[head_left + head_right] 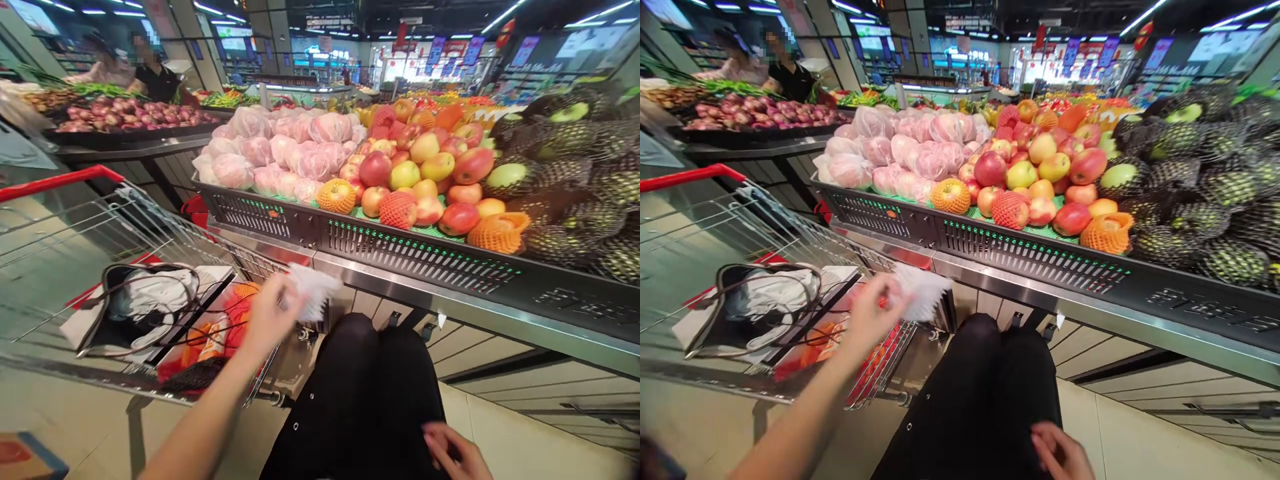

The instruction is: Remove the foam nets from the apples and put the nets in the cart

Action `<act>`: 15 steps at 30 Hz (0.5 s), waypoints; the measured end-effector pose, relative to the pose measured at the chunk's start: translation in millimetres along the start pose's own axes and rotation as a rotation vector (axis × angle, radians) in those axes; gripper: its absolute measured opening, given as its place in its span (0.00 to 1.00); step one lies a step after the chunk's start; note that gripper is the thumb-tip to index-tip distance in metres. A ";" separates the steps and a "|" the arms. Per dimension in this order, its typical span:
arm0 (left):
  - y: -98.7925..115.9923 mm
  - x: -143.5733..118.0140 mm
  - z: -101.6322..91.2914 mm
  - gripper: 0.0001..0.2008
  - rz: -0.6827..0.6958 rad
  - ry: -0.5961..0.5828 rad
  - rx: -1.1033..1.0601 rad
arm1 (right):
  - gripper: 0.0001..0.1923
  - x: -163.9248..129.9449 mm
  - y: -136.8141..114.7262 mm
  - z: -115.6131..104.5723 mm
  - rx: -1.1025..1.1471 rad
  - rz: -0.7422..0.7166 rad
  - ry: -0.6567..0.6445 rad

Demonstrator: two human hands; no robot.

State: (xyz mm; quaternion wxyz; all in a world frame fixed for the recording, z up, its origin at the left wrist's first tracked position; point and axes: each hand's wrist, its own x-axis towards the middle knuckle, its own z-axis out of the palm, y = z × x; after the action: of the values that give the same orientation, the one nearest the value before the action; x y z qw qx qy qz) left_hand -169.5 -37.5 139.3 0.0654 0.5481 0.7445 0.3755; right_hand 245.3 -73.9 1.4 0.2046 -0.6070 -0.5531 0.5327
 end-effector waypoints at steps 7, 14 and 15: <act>15.2 -85.9 146.8 0.19 0.062 -0.519 -0.333 | 0.40 105.8 -80.2 114.8 0.911 0.001 -0.501; -72.9 -127.2 188.6 0.16 -0.110 -0.431 -0.059 | 0.24 131.8 -21.2 177.6 1.045 0.021 -0.591; -76.3 -127.6 188.7 0.14 -0.114 -0.468 -0.075 | 0.22 133.0 -14.1 176.6 1.044 0.005 -0.615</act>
State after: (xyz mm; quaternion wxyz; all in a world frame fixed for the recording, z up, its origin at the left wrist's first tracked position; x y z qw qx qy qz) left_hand -82.2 -64.8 -82.8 0.2776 0.5743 0.7243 0.2616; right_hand 60.8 -11.5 -104.3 0.3048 -0.2461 -0.2511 0.8852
